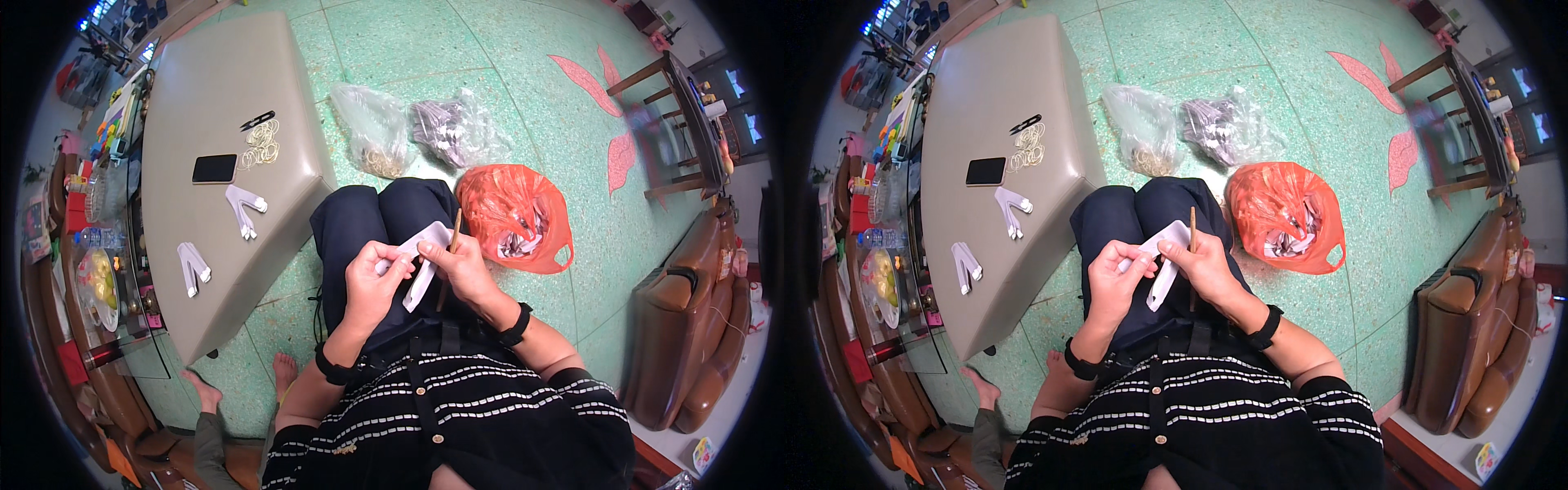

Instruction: The person assembles white facemasks by hand while using a thin wooden stick to thread or guide white elastic straps through the fabric, working on several masks one at a time.

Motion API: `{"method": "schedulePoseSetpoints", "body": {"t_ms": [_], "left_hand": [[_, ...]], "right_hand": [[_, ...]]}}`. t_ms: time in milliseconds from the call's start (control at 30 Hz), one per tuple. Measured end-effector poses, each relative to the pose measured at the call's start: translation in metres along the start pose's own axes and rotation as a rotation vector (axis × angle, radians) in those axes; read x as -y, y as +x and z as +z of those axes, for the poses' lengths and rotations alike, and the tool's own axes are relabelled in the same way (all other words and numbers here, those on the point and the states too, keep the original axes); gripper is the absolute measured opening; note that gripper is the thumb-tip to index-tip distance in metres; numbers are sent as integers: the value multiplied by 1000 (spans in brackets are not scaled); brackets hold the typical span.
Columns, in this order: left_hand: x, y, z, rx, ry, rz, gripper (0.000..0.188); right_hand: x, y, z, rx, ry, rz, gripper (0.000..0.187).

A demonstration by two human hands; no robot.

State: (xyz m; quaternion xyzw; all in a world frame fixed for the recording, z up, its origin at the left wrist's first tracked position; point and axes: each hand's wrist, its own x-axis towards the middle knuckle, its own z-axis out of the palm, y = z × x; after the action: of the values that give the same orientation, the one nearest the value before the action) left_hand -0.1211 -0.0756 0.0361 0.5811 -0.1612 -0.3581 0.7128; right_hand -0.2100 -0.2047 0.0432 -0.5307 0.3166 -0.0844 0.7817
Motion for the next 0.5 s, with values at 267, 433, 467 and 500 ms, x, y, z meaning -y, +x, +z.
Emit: {"method": "schedulePoseSetpoints", "body": {"t_ms": [267, 433, 467, 500], "left_hand": [[0, 5, 2, 10, 52, 70, 8], [-8, 5, 3, 34, -22, -29, 8], [-7, 4, 2, 22, -41, -16, 8], [-6, 5, 2, 22, -40, -17, 8]], "right_hand": [[5, -7, 0, 33, -28, 54, 17], [8, -5, -4, -39, 23, -16, 18], [8, -5, -5, -50, 32, -16, 18], [8, -5, -5, -64, 36, -2, 20]]}}
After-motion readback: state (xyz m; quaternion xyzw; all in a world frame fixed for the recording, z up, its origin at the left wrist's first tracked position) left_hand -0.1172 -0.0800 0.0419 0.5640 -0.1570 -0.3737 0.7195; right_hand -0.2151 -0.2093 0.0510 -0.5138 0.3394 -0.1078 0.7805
